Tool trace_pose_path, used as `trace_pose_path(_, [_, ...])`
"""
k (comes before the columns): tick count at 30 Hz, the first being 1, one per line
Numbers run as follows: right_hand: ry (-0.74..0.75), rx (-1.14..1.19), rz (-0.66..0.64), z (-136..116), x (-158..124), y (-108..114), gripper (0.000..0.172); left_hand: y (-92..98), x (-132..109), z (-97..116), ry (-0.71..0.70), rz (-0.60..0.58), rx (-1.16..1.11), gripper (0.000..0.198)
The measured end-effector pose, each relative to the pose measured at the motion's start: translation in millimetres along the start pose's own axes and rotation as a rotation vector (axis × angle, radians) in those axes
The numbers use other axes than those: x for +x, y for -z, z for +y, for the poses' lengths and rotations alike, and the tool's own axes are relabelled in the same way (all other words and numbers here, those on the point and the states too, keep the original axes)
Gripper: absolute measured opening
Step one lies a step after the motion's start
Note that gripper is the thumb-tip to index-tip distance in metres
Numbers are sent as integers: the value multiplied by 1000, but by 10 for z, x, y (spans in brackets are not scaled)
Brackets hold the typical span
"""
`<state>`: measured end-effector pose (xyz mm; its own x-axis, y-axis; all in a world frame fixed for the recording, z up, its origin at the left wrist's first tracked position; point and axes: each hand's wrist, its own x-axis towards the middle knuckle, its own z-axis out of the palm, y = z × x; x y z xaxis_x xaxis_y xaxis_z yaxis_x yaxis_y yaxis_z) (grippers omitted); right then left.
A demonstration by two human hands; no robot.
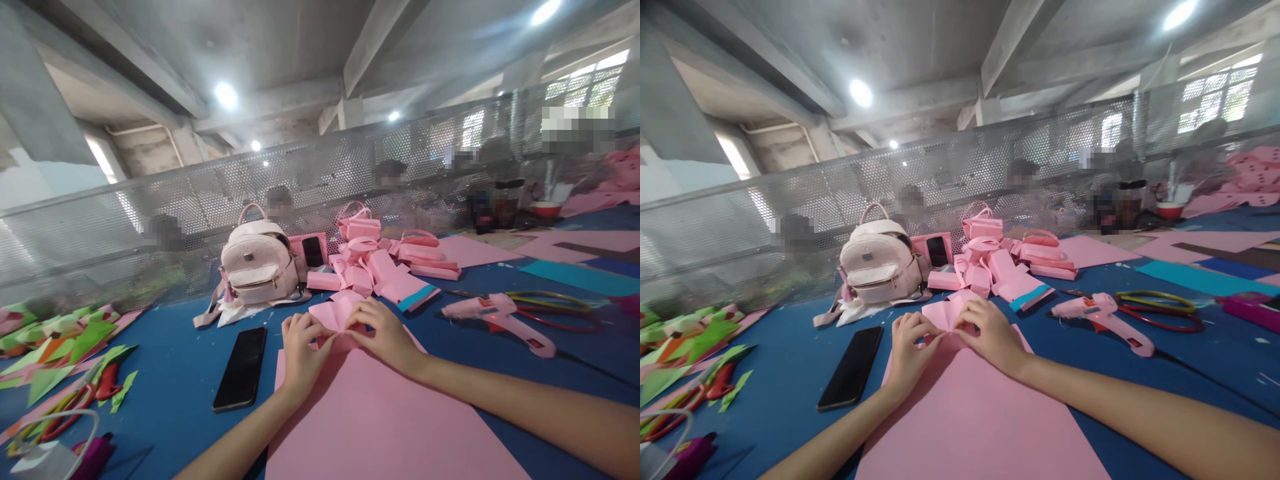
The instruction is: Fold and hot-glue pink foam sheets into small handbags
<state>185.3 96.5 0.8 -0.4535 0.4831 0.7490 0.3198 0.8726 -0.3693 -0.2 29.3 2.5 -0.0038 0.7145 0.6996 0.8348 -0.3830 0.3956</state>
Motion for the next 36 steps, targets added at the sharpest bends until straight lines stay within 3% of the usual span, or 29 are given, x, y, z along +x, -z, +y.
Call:
trace_pose_path(16, [-18,10,-1,21,-14,-16,19,-19,-9,-31,-2,0,4,11])
trace_pose_path(36, [2,27,-51,27,2,50,11,-10,-12,-49,3,14,-12,12])
